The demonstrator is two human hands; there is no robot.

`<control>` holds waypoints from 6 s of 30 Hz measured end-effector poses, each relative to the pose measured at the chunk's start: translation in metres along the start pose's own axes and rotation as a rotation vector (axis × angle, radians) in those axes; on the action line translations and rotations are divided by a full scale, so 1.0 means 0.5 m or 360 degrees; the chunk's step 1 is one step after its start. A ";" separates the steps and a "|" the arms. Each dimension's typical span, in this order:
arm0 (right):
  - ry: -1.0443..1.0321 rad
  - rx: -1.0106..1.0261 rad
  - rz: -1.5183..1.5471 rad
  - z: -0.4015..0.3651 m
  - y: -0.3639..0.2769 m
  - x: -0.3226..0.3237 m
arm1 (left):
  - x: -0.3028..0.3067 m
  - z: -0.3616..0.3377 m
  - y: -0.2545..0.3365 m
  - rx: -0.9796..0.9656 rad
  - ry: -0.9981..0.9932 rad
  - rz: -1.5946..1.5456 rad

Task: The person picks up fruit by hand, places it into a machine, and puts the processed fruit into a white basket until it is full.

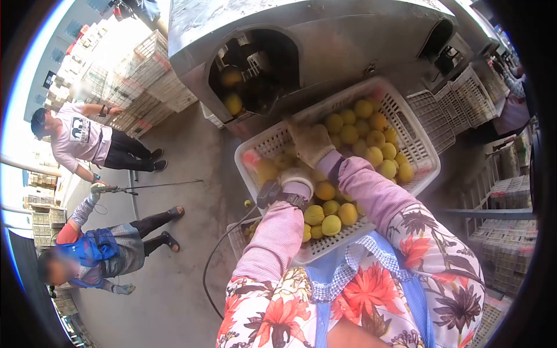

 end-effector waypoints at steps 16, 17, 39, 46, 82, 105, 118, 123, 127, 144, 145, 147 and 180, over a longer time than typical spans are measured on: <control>0.0027 -0.0011 0.1077 -0.043 0.079 0.000 | -0.033 -0.038 -0.027 -0.0023 0.0262 -0.0094; -0.0001 -0.0034 0.1490 -0.065 0.126 -0.071 | -0.043 -0.041 -0.021 -0.0065 0.0303 -0.0125; -0.0001 -0.0414 0.1606 -0.126 -0.026 0.224 | 0.159 -0.250 -0.086 -0.0121 0.0469 -0.3567; 0.0756 -0.0084 0.0782 0.105 -0.113 0.213 | 0.184 -0.263 -0.189 -0.0235 0.0188 -0.3778; 0.0927 0.0084 0.0316 0.205 -0.113 0.144 | 0.199 -0.100 -0.233 0.0429 0.0135 -0.4283; 0.1077 0.0119 0.0181 0.186 -0.111 0.144 | 0.082 -0.113 -0.111 -0.0156 0.0283 -0.1908; 0.0327 0.0003 0.0961 0.097 0.035 0.214 | 0.024 -0.097 0.082 -0.0387 0.0220 -0.0519; 0.0070 0.0473 -0.0483 -0.003 0.114 -0.018 | 0.012 -0.014 0.095 0.0065 0.0521 -0.0635; -0.0099 0.0352 -0.0328 0.037 0.124 -0.049 | 0.007 0.035 0.112 0.0450 0.0457 -0.0655; 0.0080 -0.0880 0.2267 -0.094 0.087 0.161 | 0.030 0.080 0.021 0.0249 0.0679 -0.2158; 0.0036 -0.0810 0.2175 -0.100 0.070 0.146 | 0.020 0.068 0.010 0.0161 0.0621 -0.2417; -0.0048 -0.0654 0.1963 -0.114 0.039 0.113 | -0.005 0.038 -0.015 0.0171 0.0612 -0.2780; 0.0508 -0.0072 0.0758 0.049 -0.174 0.212 | 0.166 -0.110 -0.175 -0.0103 0.0467 -0.3032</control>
Point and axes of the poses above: each hand's wrist, its own z-axis towards the middle knuckle, its own x-axis out of the back of the hand, y = z × x, the point moved 5 cm from there along z, towards the middle knuckle, and after that the axes turned 12 degrees about y, right-handed, at the moved point
